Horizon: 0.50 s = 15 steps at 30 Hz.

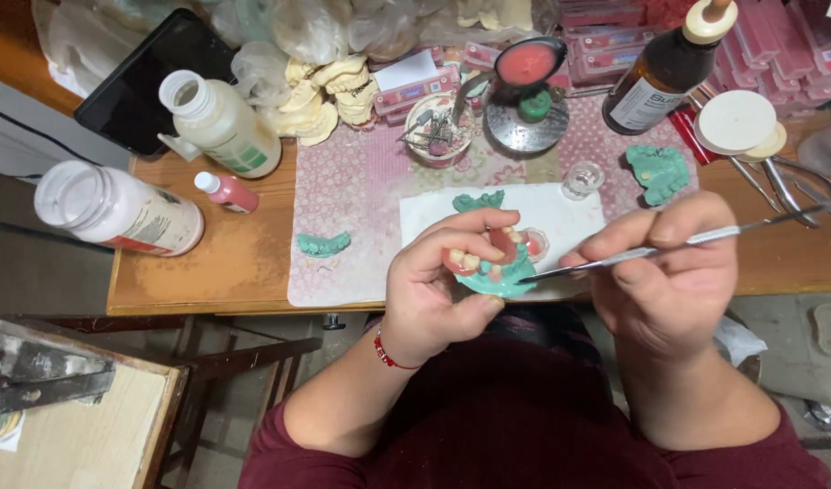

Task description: Applying pink material to a dental prosthetic to simulate gum tissue using a brush and a metal tool

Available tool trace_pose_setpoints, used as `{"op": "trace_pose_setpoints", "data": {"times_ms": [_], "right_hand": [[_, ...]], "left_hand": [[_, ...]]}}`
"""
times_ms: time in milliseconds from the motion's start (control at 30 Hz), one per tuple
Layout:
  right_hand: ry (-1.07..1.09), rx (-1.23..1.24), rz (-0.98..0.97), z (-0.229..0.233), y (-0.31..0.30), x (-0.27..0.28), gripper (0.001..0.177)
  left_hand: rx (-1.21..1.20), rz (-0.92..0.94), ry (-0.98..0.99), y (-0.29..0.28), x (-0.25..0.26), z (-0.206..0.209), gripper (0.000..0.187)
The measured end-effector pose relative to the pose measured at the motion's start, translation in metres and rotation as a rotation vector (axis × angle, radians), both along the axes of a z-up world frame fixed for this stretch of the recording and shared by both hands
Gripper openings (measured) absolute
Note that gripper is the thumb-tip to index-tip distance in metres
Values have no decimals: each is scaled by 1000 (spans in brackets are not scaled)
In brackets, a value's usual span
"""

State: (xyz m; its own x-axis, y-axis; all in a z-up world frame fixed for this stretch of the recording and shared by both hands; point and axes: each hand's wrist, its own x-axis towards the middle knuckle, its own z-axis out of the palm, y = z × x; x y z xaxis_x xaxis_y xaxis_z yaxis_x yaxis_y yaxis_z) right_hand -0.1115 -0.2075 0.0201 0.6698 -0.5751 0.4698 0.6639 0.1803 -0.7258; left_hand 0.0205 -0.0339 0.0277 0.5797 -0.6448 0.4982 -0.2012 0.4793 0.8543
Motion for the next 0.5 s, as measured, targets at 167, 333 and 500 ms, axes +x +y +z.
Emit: {"op": "trace_pose_setpoints", "data": {"times_ms": [167,333,500], "right_hand": [[-8,-24,104,1,3,4,30],[4,-65,87,2,6,3,31],[1,-39,117,1,10,3,30]], "left_hand": [[-47,-72,63,8,-4,-1,28],[-43,-74,52,10,-5,2,29],[-12,-37,5,11,-6,4,29]]}}
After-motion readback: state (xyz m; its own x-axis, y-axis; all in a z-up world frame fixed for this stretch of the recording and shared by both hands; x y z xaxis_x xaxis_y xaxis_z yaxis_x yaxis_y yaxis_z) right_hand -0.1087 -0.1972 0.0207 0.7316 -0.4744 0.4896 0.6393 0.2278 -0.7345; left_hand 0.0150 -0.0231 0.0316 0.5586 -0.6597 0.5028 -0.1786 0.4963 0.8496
